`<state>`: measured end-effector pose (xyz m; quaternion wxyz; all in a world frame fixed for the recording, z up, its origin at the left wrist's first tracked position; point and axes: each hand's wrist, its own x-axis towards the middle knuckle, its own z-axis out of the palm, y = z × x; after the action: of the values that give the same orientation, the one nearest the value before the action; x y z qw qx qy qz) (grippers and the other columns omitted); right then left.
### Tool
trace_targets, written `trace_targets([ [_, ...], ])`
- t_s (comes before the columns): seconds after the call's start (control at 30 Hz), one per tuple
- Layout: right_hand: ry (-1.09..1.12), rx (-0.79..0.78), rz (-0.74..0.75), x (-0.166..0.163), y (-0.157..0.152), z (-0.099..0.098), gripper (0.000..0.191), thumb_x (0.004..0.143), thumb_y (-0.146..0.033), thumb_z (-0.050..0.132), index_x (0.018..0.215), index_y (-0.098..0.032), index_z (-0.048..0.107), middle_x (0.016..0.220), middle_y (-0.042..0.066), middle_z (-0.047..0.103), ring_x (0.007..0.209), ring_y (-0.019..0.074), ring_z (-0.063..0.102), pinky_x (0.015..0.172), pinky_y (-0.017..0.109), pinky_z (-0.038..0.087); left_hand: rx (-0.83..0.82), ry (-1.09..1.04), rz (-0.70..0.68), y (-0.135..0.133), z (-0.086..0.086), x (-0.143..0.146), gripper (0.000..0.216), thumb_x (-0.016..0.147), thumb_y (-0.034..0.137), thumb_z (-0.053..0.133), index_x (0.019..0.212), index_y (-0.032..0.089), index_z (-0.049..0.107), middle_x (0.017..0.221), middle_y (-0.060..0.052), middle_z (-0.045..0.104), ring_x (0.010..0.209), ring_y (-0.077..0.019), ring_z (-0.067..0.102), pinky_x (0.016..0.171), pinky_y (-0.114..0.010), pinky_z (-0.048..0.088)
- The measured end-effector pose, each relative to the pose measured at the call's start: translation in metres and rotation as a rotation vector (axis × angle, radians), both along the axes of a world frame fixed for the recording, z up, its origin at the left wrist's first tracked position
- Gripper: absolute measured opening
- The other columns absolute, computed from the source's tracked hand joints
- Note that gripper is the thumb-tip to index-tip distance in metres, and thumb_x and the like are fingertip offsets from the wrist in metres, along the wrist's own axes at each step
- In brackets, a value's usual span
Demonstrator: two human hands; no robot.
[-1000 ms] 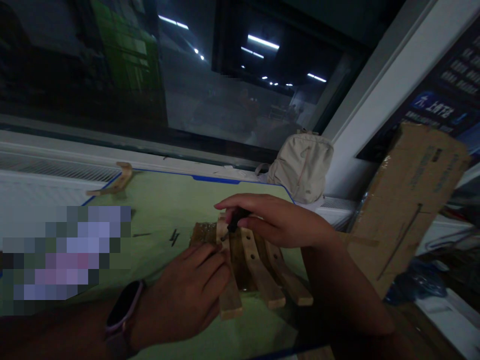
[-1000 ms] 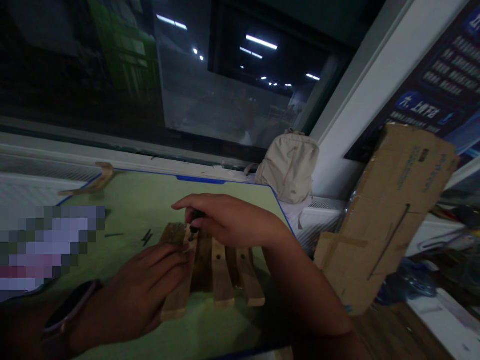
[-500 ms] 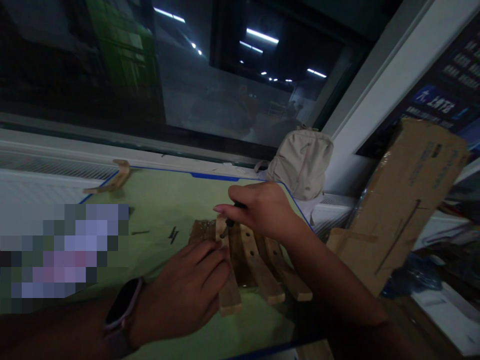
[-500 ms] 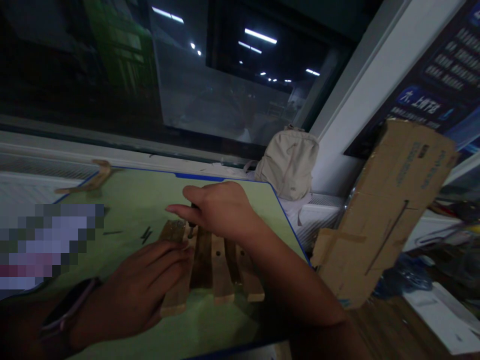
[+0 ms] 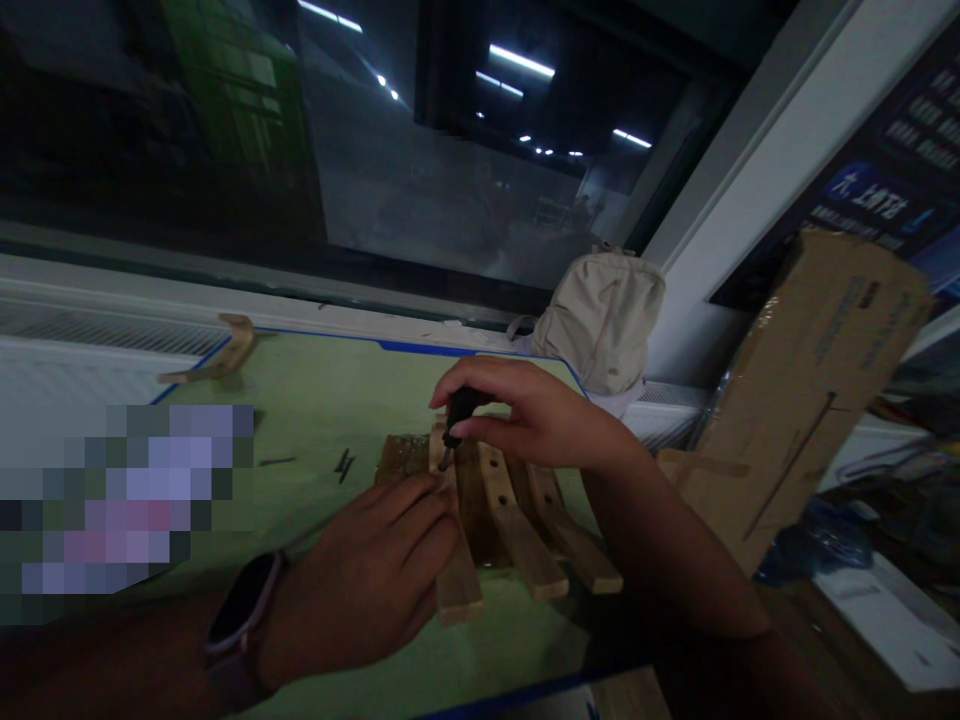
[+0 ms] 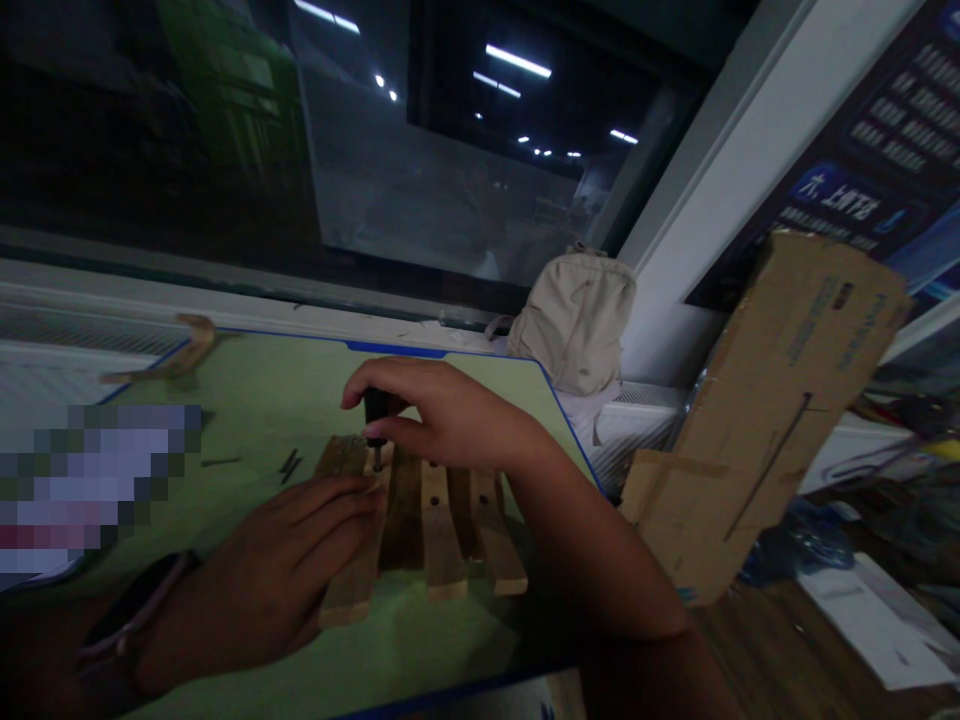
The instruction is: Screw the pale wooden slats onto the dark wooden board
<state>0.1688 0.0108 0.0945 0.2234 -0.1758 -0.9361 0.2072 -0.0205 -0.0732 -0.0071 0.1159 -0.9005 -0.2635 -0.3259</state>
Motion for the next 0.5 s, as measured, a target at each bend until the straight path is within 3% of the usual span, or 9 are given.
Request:
trace_targets([
  [0.1,0.033,0.054,-0.046,-0.004,0.000,-0.004,0.020,0.088,-0.029,0.062,0.103,-0.016,0.057,0.102,0.006,0.064,0.088,0.0153,0.059,0.077,0.027,0.044,0.018,-0.002,-0.001,0.001,0.000,0.001,0.028,0.080,0.009,0.041,0.099,0.012,0.061,0.099,-0.010,0.069,0.102,-0.0236,0.058,0.089,-0.039,0.052],
  [0.2,0.006,0.141,-0.169,-0.009,-0.001,-0.010,0.021,0.086,-0.037,0.064,0.091,-0.017,0.058,0.084,0.002,0.062,0.074,0.0137,0.056,0.067,0.024,0.038,0.022,0.021,0.022,-0.001,0.000,0.000,0.030,0.080,0.009,0.041,0.102,0.012,0.061,0.102,-0.010,0.069,0.102,-0.0230,0.060,0.089,-0.038,0.052],
  [0.37,-0.134,0.281,-0.365,-0.015,-0.008,-0.011,0.032,0.089,-0.048,0.057,0.080,-0.018,0.056,0.068,-0.001,0.056,0.063,0.0135,0.049,0.059,0.025,0.028,0.015,0.022,0.024,-0.002,-0.002,-0.002,0.031,0.079,0.009,0.041,0.102,0.013,0.061,0.101,-0.010,0.069,0.101,-0.0232,0.062,0.089,-0.039,0.053],
  [0.43,-0.164,0.253,-0.340,-0.013,-0.012,-0.006,0.031,0.090,-0.048,0.055,0.089,-0.018,0.056,0.076,0.002,0.059,0.069,0.0153,0.052,0.061,0.026,0.032,0.011,0.024,0.011,-0.001,-0.002,-0.002,0.029,0.080,0.010,0.040,0.101,0.012,0.061,0.101,-0.011,0.069,0.099,-0.0241,0.062,0.087,-0.040,0.054],
  [0.5,-0.159,0.169,-0.216,-0.009,-0.015,0.001,0.027,0.091,-0.043,0.055,0.100,-0.017,0.054,0.091,0.006,0.062,0.080,0.0174,0.055,0.068,0.027,0.039,0.010,0.025,0.003,0.000,-0.003,-0.002,0.029,0.081,0.012,0.040,0.101,0.011,0.061,0.099,-0.012,0.069,0.098,-0.0247,0.062,0.086,-0.041,0.054],
])
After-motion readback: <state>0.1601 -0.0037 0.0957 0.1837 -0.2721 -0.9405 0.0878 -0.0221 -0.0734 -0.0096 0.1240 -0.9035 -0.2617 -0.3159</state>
